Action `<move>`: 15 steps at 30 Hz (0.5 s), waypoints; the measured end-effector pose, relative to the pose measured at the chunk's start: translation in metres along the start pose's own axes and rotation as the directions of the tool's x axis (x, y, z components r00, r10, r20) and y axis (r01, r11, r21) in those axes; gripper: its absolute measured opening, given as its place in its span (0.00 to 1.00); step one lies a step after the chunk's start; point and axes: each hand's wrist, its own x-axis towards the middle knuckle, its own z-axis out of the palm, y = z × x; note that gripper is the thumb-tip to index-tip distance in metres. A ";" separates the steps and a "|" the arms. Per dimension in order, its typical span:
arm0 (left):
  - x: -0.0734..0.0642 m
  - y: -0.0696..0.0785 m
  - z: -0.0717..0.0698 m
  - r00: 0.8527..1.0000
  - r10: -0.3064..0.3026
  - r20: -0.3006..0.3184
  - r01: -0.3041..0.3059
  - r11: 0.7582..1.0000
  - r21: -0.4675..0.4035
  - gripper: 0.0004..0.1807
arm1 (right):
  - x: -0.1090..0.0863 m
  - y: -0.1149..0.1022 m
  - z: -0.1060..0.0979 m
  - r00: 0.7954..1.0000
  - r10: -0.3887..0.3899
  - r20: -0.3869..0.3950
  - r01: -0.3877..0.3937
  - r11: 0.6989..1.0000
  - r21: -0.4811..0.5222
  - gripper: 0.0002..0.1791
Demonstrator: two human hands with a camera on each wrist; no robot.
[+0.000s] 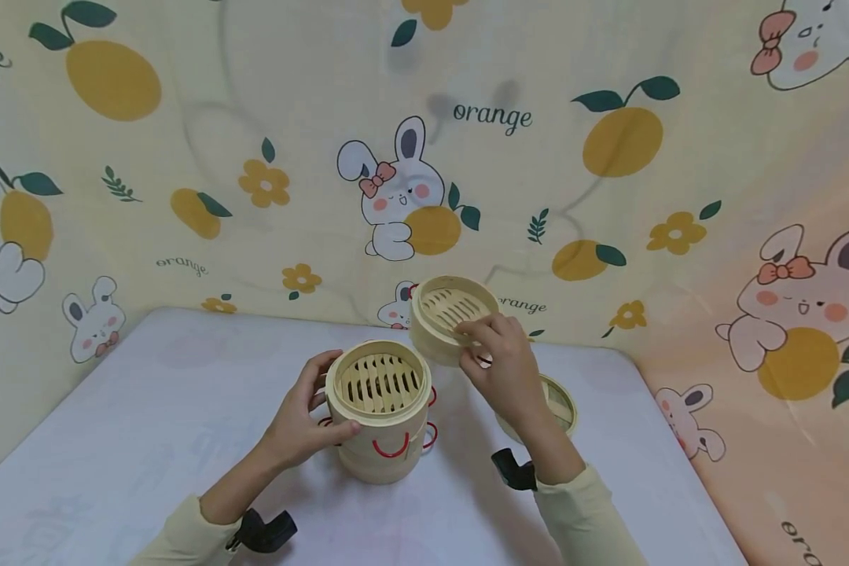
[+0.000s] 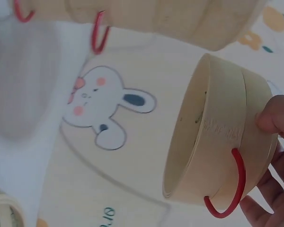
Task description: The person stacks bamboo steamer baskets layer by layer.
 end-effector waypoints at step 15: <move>0.000 -0.002 -0.001 1.000 0.018 0.011 -0.018 1.000 -0.010 0.51 | -0.001 -0.027 -0.013 1.000 -0.027 0.006 0.026 0.993 0.117 0.17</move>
